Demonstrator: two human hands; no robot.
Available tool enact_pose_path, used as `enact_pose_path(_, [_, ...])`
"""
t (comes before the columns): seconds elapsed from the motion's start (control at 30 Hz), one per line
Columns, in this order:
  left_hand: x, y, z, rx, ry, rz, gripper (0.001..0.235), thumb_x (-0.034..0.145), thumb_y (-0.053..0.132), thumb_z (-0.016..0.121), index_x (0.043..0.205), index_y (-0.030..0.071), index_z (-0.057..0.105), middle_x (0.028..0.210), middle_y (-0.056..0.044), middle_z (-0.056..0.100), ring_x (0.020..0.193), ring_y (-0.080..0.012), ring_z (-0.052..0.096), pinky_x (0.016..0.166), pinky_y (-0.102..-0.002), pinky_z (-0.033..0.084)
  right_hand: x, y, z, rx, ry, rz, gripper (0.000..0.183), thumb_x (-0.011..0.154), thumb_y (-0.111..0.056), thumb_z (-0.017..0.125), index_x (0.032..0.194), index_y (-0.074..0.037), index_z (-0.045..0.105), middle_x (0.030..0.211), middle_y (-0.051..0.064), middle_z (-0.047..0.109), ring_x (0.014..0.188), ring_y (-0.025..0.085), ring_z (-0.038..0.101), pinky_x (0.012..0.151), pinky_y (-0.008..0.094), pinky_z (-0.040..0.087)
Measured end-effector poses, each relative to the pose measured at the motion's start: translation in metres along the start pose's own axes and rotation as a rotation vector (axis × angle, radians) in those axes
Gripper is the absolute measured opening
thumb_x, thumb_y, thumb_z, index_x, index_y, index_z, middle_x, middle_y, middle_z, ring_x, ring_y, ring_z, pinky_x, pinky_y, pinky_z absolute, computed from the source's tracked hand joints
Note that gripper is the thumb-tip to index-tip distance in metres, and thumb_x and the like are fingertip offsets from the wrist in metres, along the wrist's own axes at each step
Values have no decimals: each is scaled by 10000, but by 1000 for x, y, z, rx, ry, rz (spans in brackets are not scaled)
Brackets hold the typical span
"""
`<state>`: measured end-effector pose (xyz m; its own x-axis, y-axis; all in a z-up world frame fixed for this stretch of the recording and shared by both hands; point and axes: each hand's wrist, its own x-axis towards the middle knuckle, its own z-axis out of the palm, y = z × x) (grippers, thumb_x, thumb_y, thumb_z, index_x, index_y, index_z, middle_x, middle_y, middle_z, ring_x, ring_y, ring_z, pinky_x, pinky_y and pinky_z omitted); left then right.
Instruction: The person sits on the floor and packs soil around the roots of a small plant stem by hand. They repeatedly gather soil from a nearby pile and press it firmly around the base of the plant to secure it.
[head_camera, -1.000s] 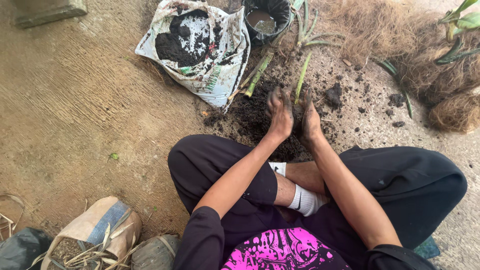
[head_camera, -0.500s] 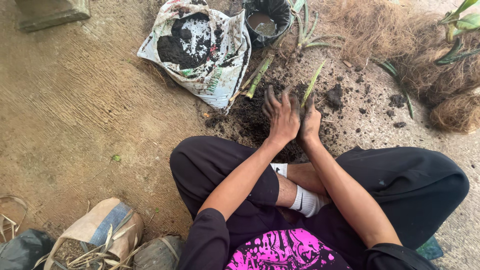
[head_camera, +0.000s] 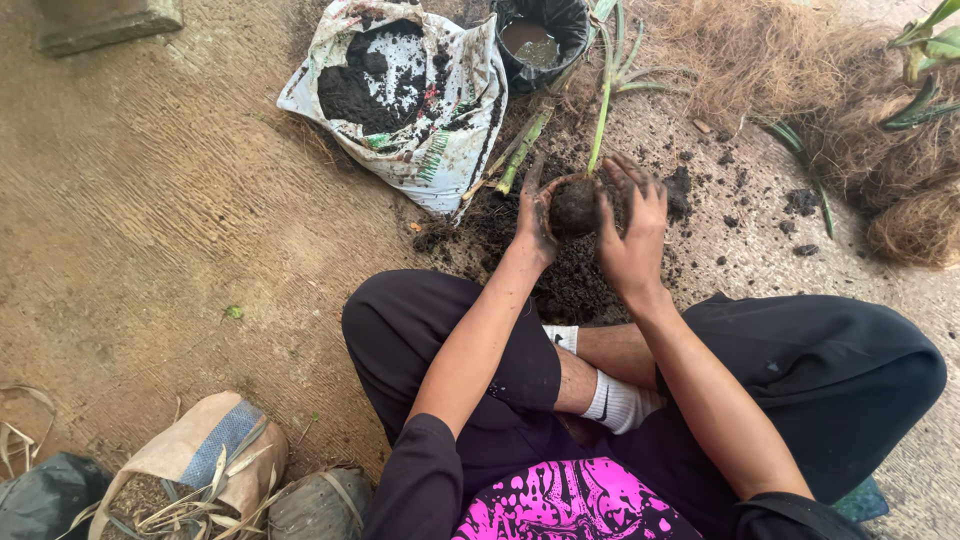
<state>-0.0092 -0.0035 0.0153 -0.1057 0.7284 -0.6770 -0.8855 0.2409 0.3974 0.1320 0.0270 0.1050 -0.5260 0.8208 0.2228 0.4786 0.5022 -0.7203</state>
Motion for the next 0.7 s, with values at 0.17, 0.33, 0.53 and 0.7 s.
enact_pose_path(0.17, [-3,-20,7,-138,-97,-1,724,1034,745,489,1264,71,617,1260,-113,597,1153,-259,617,999,-417,567,0,16,24,-68,54,-440,288,1031,-124,589,1279,-38,709,1418,155,658,1478,414,412,1269,544,119])
enact_pose_path(0.33, [4,-56,-10,-3,-16,87,557,1045,532,255,1147,133,630,1158,-80,651,1069,-190,664,918,-357,613,-11,35,42,-46,118,-439,187,1038,-96,593,1080,-107,775,1135,58,782,1384,346,617,1299,559,51])
enact_pose_path(0.53, [28,-73,-24,-46,2,139,503,1090,419,275,1135,60,626,1120,-130,666,970,-203,688,880,-377,603,-21,40,45,-98,137,-437,219,1022,-101,595,1117,-105,793,1084,66,782,1339,318,633,1288,560,28])
enact_pose_path(0.7, [4,-59,-13,-98,45,87,518,1081,481,308,1164,93,642,1125,-96,687,1020,-198,683,967,-400,552,-21,34,46,-1017,147,-392,334,1042,-228,504,1334,-127,632,1391,58,624,1454,351,464,1284,594,23])
